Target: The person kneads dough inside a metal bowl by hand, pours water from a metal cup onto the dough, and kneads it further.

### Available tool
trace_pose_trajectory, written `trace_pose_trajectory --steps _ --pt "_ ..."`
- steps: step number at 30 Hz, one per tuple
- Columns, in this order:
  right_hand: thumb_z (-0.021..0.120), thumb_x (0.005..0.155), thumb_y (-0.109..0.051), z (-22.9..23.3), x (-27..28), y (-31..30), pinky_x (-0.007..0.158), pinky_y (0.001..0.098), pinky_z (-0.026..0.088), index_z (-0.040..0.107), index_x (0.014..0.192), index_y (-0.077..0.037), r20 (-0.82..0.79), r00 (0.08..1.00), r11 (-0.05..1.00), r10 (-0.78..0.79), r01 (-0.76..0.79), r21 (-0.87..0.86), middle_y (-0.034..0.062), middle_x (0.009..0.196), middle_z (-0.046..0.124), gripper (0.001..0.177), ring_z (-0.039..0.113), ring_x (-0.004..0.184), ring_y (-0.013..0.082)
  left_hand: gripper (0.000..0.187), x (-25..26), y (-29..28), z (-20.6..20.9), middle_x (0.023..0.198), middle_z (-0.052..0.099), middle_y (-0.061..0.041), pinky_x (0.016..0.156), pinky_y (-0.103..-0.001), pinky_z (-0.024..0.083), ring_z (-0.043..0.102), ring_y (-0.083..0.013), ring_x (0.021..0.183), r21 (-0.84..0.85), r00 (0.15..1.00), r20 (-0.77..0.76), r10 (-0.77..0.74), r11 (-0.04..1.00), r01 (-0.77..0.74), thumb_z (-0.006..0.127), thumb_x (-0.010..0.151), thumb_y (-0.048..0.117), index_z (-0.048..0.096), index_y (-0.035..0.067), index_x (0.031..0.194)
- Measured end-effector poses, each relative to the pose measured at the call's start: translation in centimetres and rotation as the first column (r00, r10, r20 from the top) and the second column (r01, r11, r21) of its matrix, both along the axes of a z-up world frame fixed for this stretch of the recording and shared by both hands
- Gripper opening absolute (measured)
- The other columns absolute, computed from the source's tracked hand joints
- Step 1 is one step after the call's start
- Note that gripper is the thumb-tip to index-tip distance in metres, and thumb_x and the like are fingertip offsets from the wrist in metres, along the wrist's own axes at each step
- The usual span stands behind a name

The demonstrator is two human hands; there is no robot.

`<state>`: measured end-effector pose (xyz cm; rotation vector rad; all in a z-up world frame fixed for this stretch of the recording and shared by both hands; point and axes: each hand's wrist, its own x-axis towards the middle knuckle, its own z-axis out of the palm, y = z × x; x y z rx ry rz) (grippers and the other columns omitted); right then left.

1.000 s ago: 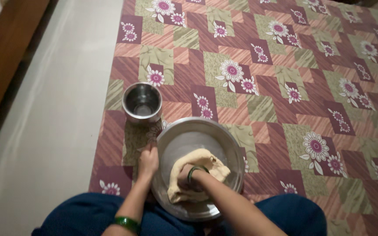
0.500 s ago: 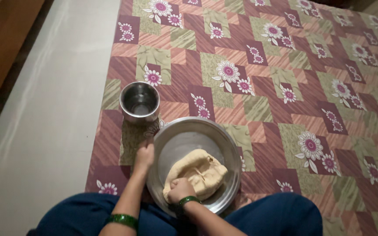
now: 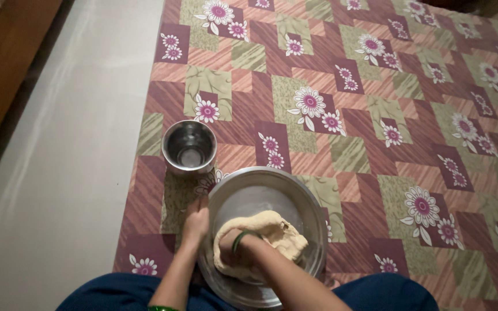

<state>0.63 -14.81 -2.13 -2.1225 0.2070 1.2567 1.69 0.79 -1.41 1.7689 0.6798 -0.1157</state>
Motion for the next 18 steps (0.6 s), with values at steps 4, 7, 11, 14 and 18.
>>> trace_pose_trajectory --steps 4,7,11,14,18 --pt "0.062 0.076 -0.013 2.9 -0.1 1.0 0.073 0.042 0.054 0.071 0.077 -0.006 0.074 0.997 1.0 0.007 -0.004 -0.031 0.0178 0.08 0.072 0.011 0.071 0.077 0.0295 0.056 0.3 0.2 -1.5 0.114 0.069 -0.029 0.093 -0.048 0.048 0.065 -0.0471 0.108 0.047 0.998 0.064 -0.027 0.999 0.024 0.044 0.1 0.051 0.067 0.003 0.12" --pt "0.062 0.076 -0.014 3.9 -2.9 1.6 0.073 0.0431 0.054 0.07 0.077 -0.006 0.307 0.951 0.992 0.032 0.007 -0.125 0.0184 0.08 0.071 0.011 0.07 0.078 0.0312 0.057 0.2 0.6 -2.3 0.104 0.072 -0.029 0.087 -0.048 0.051 0.071 -0.0449 0.099 0.043 0.99 0.137 -0.033 0.999 0.027 0.045 0.101 0.051 0.069 0.002 0.115" --pt "0.062 0.077 -0.015 3.8 -6.9 -1.3 0.073 0.0445 0.054 0.069 0.077 -0.006 0.477 0.877 0.996 -0.065 0.083 -0.017 0.0192 0.081 0.071 0.011 0.069 0.079 0.0336 0.052 0.0 0.5 -1.5 0.098 0.072 -0.028 0.082 -0.049 0.051 0.069 -0.0455 0.095 0.108 0.98 0.194 -0.043 0.994 0.023 0.047 0.099 0.048 0.069 0.004 0.115" --pt "0.066 0.07 -0.014 4.4 -7.4 -7.0 0.064 0.0403 0.053 0.067 0.068 -0.012 0.638 0.76 0.98 -0.12 0.192 -0.046 0.0147 0.072 0.068 0.003 0.066 0.067 0.0274 0.052 -0.3 0.4 -0.7 0.092 0.074 -0.027 0.081 -0.048 0.052 0.074 -0.0422 0.09 0.073 0.985 0.17 -0.018 0.997 0.006 0.048 0.097 0.049 0.069 0.003 0.111" --pt "0.095 0.057 -0.036 5.6 -7.9 -9.9 0.062 0.038 0.053 0.051 0.067 -0.007 0.5 0.831 0.952 -0.243 0.303 -0.04 0.0122 0.062 0.065 0.054 0.062 0.061 0.0251 0.057 0.3 0.8 -2.5 0.09 0.072 -0.027 0.081 -0.049 0.05 0.07 -0.0425 0.091 0.177 0.998 0.03 -0.047 0.983 0.041 0.046 0.101 0.054 0.07 0.003 0.111"
